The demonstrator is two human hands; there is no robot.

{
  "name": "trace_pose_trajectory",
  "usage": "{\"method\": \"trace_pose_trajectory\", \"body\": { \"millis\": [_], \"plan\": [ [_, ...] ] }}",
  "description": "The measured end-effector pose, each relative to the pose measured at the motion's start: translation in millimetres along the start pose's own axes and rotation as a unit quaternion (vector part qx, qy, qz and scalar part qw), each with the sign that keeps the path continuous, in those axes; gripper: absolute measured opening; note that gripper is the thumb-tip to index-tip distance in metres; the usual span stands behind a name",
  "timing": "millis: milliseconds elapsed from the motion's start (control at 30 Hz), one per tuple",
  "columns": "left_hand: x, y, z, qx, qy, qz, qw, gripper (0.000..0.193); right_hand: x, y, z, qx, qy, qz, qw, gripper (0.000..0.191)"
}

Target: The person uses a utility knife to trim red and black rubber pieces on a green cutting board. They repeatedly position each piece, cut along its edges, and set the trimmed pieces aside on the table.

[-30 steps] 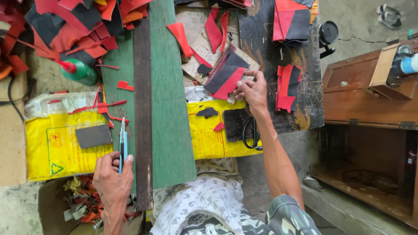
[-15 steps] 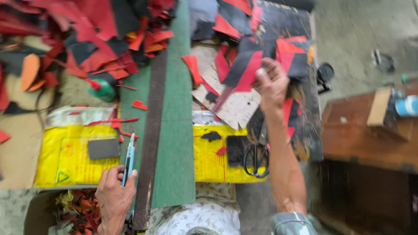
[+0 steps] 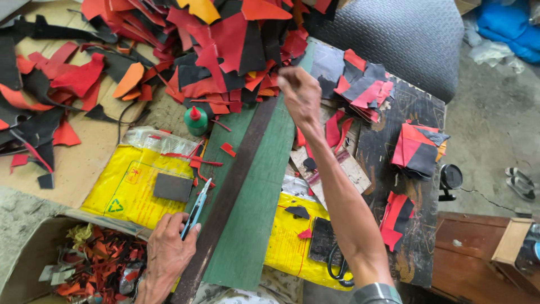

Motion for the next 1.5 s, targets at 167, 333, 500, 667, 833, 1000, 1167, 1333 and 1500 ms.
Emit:
{"method": "trace_pose_trajectory", "body": {
  "millis": [167, 333, 500, 667, 833, 1000, 1167, 1333, 1500],
  "plan": [
    [0, 0, 0, 0.031, -0.017, 0.000, 0.999, 0.025, -59, -39, 22, -0.073, 0.041, 0.001, 0.996, 0.041],
    [4, -2, 5, 0.007, -0.024, -0.008, 1.000, 0.025, -60, -44, 25, -0.256, -0.036, 0.284, 0.923, 0.027],
    [10, -3, 3, -0.023, -0.004, -0.040, 0.999, 0.023, 6, -33, -80, -0.254, -0.043, 0.419, 0.871, 0.008],
    [10, -6, 0, -0.040, -0.007, -0.053, 0.998, 0.022, 45, -3, -244, -0.342, -0.029, 0.343, 0.875, 0.019],
    [14, -3, -11, -0.052, -0.017, -0.058, 0.997, 0.027, 64, 20, -306, -0.396, -0.042, 0.256, 0.881, 0.039],
    [18, -3, -31, 0.028, -0.035, -0.104, 0.994, 0.025, 64, 24, -296, -0.351, -0.032, 0.190, 0.916, 0.039],
    [15, -10, -53, 0.046, -0.028, -0.149, 0.987, 0.022, 53, 18, -271, -0.339, -0.022, 0.111, 0.934, 0.048],
    [10, -13, -57, 0.023, -0.020, -0.102, 0.994, 0.022, 54, 10, -268, -0.324, -0.043, 0.130, 0.936, 0.052],
    [11, -1, -69, 0.051, -0.065, -0.029, 0.996, 0.045, 56, 11, -285, -0.340, -0.058, 0.163, 0.924, 0.052]
  ]
}}
Point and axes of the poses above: each hand's wrist, its own z-axis towards the middle knuckle, its own x-axis out of the back of the hand, y = z × x, the point moved 2 cm from there along z, towards the middle knuckle, and after that the axes turned 6 degrees about y, right-handed, at the moved point
